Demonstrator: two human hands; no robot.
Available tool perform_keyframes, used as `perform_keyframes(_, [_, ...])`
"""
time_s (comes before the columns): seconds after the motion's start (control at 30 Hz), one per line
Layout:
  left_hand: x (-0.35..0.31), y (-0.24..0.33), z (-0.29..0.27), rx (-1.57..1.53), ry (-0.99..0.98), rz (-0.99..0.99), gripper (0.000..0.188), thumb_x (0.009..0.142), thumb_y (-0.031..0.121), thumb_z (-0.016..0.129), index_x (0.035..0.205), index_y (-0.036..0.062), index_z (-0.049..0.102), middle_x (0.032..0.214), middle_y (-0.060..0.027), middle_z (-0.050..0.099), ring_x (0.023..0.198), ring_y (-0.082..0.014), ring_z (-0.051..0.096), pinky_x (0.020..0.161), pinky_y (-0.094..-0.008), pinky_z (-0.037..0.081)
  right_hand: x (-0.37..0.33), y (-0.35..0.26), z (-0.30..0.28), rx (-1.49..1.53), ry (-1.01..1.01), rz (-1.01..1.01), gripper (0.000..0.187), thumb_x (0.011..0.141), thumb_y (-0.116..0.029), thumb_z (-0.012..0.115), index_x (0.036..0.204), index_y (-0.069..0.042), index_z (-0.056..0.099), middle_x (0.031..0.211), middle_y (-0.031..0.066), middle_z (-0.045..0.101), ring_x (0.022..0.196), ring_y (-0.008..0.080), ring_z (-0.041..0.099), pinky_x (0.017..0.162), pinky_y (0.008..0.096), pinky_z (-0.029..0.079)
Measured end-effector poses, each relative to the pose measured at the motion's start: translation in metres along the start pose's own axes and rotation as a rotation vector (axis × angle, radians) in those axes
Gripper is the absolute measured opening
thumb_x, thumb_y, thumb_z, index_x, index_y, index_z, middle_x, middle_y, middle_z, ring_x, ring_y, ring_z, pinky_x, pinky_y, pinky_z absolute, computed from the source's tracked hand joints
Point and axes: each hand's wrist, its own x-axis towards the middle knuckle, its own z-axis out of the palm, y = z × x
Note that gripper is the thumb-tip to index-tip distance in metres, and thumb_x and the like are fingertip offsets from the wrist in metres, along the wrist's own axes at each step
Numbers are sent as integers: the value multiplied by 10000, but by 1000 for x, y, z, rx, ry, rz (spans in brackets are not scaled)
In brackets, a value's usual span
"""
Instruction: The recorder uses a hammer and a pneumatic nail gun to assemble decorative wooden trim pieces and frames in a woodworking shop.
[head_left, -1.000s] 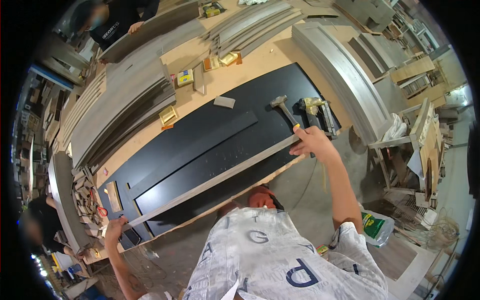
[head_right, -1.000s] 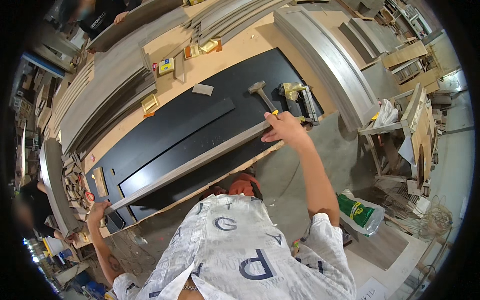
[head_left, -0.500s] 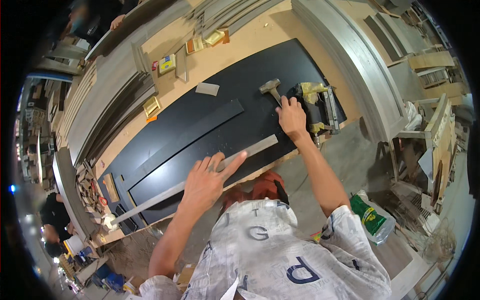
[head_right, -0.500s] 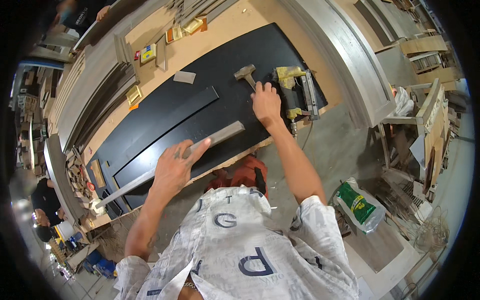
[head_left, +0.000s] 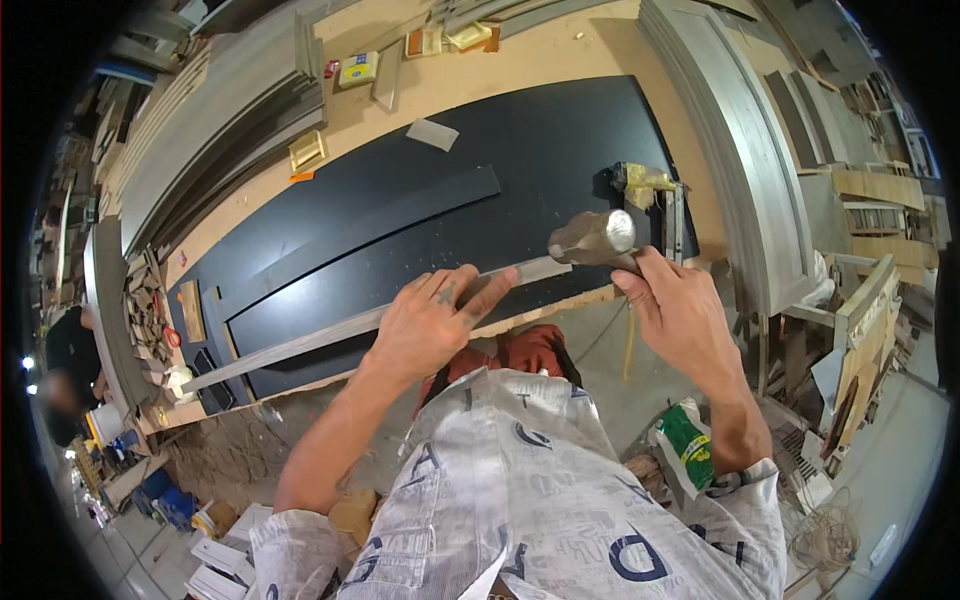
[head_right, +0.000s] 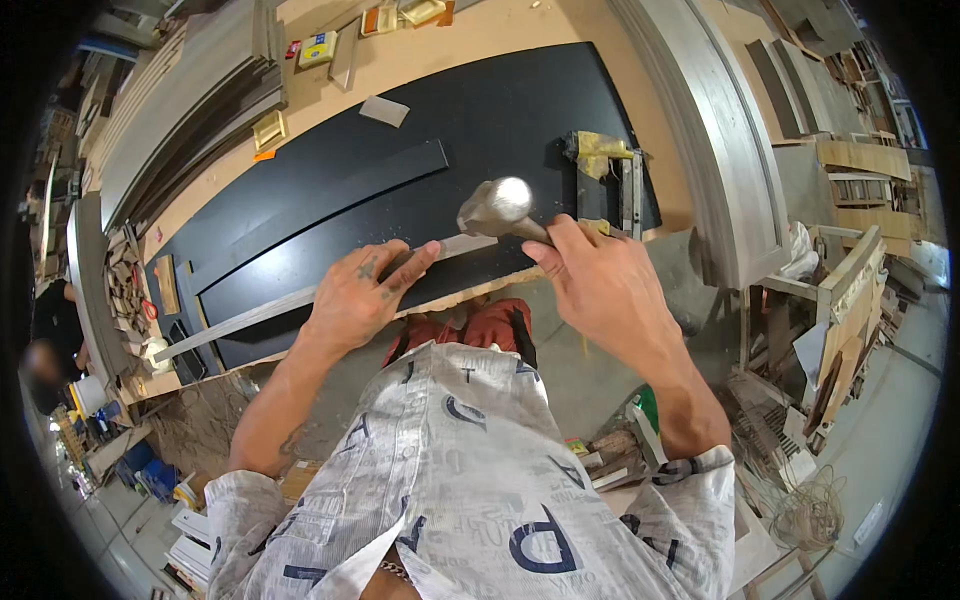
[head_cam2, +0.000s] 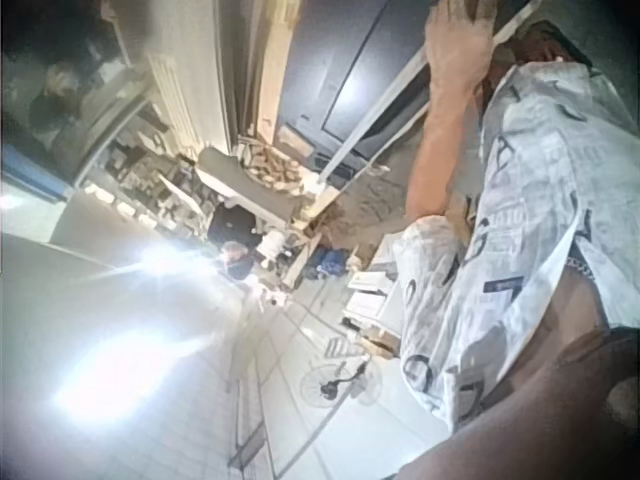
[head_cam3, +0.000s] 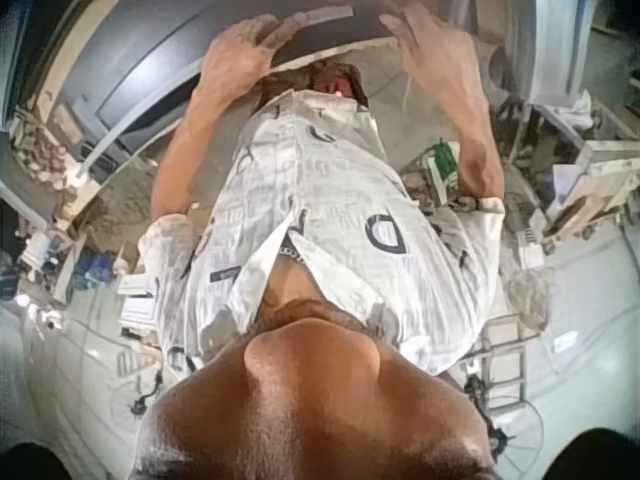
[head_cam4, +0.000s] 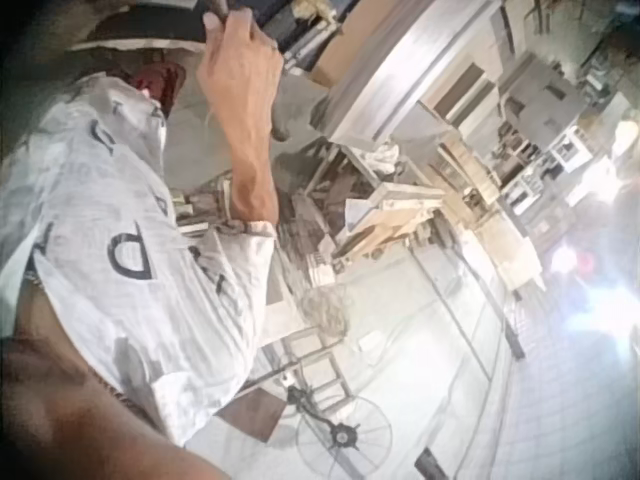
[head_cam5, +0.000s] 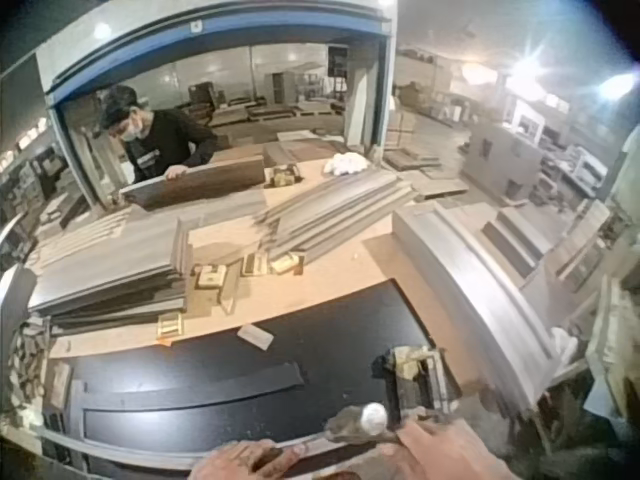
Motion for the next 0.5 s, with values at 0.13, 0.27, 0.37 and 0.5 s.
perform_keyframes(0.13, [3,2,-2,-55,5,6,753,730,21,671,1422,249,482,989,-50,592,773,-243,621,679,-353,548,-4,-9,-3,-17,35,0,253,944,-228,611,863,-11,509,689,136,587,587,349,596,501,442,444])
perform_keyframes(0.27, [1,1,-1,-16,-61,14,760,751,65,644,1464,214,428,1043,-75,591,835,-252,625,736,-372,538,-4,-4,11,-172,-80,-11,268,952,-234,596,825,-24,490,681,118,585,572,336,595,496,430,451])
perform_keyframes(0.37, [0,1,-3,11,-116,16,753,779,107,613,1492,191,387,1101,-110,593,912,-269,635,801,-388,532,-4,-6,10,-191,-99,-18,274,963,-239,579,814,-31,479,669,113,581,565,330,598,494,416,454])
perform_keyframes(0.5, [-3,0,-4,-20,-141,36,758,782,125,611,1500,186,374,1112,-134,595,925,-290,637,809,-394,535,-4,-14,7,-138,-67,-27,272,980,-249,549,828,-34,479,654,114,578,569,318,608,500,408,458])
